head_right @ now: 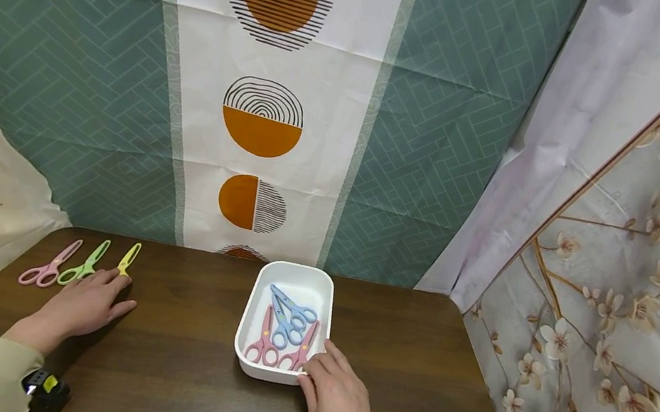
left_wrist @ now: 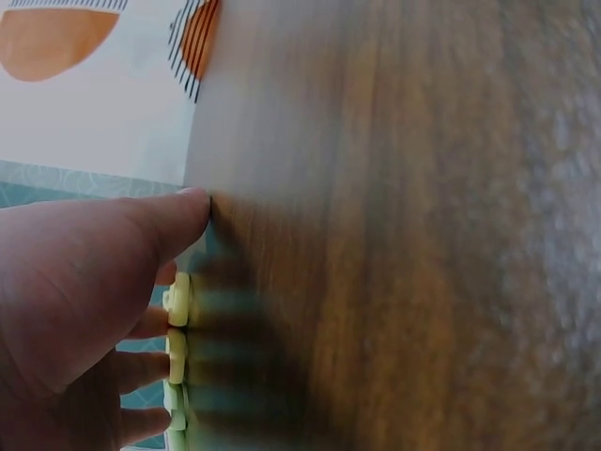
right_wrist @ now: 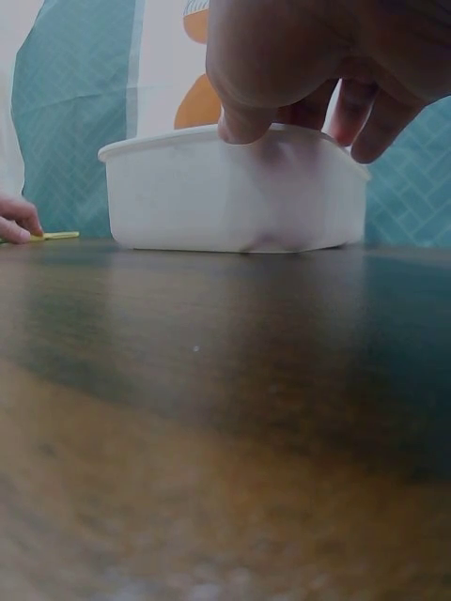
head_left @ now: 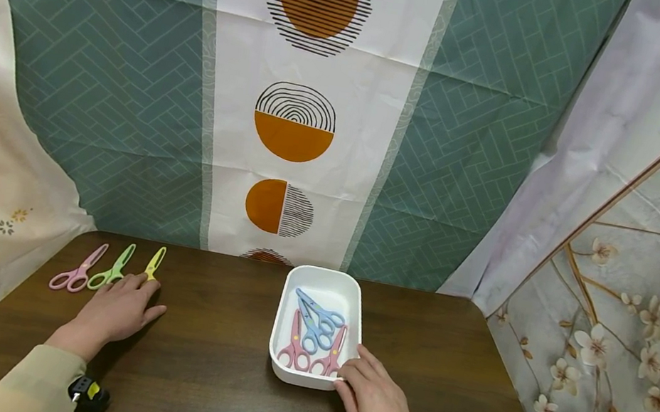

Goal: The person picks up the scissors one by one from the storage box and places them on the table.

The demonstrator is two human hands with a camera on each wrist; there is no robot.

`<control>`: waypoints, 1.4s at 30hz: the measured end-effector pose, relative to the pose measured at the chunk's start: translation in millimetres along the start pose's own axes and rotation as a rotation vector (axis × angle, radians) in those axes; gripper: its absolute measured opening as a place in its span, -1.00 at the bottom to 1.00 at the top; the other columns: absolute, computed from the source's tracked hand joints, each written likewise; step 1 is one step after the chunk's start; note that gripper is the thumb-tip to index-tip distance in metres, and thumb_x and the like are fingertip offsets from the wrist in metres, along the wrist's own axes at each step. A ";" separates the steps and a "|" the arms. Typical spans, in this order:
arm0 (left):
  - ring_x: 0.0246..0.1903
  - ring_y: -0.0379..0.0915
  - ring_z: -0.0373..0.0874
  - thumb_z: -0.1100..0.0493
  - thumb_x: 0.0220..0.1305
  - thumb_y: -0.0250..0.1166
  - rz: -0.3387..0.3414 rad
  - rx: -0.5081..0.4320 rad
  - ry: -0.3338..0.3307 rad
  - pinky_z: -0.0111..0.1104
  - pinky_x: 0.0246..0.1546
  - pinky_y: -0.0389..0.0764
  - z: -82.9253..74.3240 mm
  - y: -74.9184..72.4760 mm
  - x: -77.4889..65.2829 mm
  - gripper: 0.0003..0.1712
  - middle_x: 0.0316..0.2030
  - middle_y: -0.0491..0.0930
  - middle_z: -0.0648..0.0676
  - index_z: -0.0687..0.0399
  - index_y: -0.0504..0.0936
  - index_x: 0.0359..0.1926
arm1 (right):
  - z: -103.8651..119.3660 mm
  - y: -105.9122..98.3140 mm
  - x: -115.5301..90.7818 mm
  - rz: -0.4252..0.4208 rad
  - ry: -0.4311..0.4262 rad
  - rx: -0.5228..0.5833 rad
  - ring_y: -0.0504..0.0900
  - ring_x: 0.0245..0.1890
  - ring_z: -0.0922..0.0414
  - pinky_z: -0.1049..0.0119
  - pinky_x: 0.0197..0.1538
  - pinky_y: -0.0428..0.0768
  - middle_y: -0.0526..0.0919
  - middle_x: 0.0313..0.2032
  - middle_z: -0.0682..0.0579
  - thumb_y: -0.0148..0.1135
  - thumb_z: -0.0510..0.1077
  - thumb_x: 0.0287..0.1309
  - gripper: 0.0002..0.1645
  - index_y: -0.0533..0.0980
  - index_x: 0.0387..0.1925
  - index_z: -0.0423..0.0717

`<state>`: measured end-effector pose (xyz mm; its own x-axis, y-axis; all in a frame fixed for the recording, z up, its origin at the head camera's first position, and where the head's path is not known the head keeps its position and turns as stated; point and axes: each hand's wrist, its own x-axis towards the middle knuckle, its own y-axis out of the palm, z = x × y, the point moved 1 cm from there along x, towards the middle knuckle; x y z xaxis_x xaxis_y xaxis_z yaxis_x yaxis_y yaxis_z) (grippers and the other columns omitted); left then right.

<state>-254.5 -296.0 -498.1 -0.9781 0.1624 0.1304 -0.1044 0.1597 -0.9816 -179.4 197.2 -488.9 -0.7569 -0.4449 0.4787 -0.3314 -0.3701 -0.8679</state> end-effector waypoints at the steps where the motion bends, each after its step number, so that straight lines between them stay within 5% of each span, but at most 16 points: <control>1: 0.36 0.35 0.62 -0.04 0.57 0.38 0.001 -0.002 -0.003 0.56 0.27 0.33 0.0 0.4 -0.1 -0.40 0.34 0.44 0.63 0.38 0.56 0.31 | -0.1 0.2 0.0 -0.009 -0.010 -0.007 0.61 0.42 -0.03 0.03 0.27 0.70 0.77 -0.08 0.25 0.58 -0.04 0.34 -0.86 0.70 -0.20 0.16; 15: 0.31 0.38 0.67 -0.01 0.49 0.47 -0.039 0.023 -0.005 0.56 0.24 0.35 -3.6 -3.2 2.7 -0.44 0.34 0.38 0.71 0.39 0.54 0.14 | 0.0 0.6 -0.2 -0.002 -0.004 0.001 0.60 0.43 -0.03 0.04 0.30 0.69 0.78 -0.08 0.24 0.58 -0.04 0.35 -0.88 0.72 -0.19 0.15; 20: 0.39 0.26 0.71 -0.02 0.49 0.46 -0.039 0.024 -0.022 0.57 0.31 0.29 -3.5 -1.5 3.3 -0.29 0.42 0.26 0.73 0.47 0.49 0.32 | 1.2 -0.2 0.0 -0.011 -0.005 0.007 0.60 0.43 -0.04 0.03 0.29 0.69 0.79 -0.06 0.22 0.59 -0.07 0.33 -0.88 0.73 -0.19 0.12; 29: 0.42 0.27 0.66 -0.10 0.53 0.41 -0.044 0.059 -0.004 0.55 0.30 0.29 -8.8 0.6 -0.4 -0.26 0.42 0.37 0.64 0.40 0.54 0.41 | 2.2 -1.5 0.1 0.006 0.005 0.018 0.58 0.45 -0.03 0.03 0.31 0.68 0.78 -0.06 0.23 0.55 -0.07 0.38 -0.91 0.73 -0.19 0.11; 42: 0.47 0.31 0.55 -0.16 0.53 0.40 -0.107 0.024 0.054 0.54 0.36 0.25 -39.6 1.4 -5.1 -0.21 0.47 0.41 0.53 0.35 0.54 0.46 | 1.6 -0.8 -0.1 0.001 0.001 0.012 0.59 0.45 -0.04 0.02 0.31 0.68 0.78 -0.05 0.22 0.55 -0.06 0.38 -0.91 0.73 -0.19 0.11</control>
<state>-242.5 -258.1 -494.6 -0.9500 0.1975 0.2417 -0.2131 0.1557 -0.9646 -178.2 196.3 -488.0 -0.7578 -0.4442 0.4779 -0.3240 -0.3796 -0.8666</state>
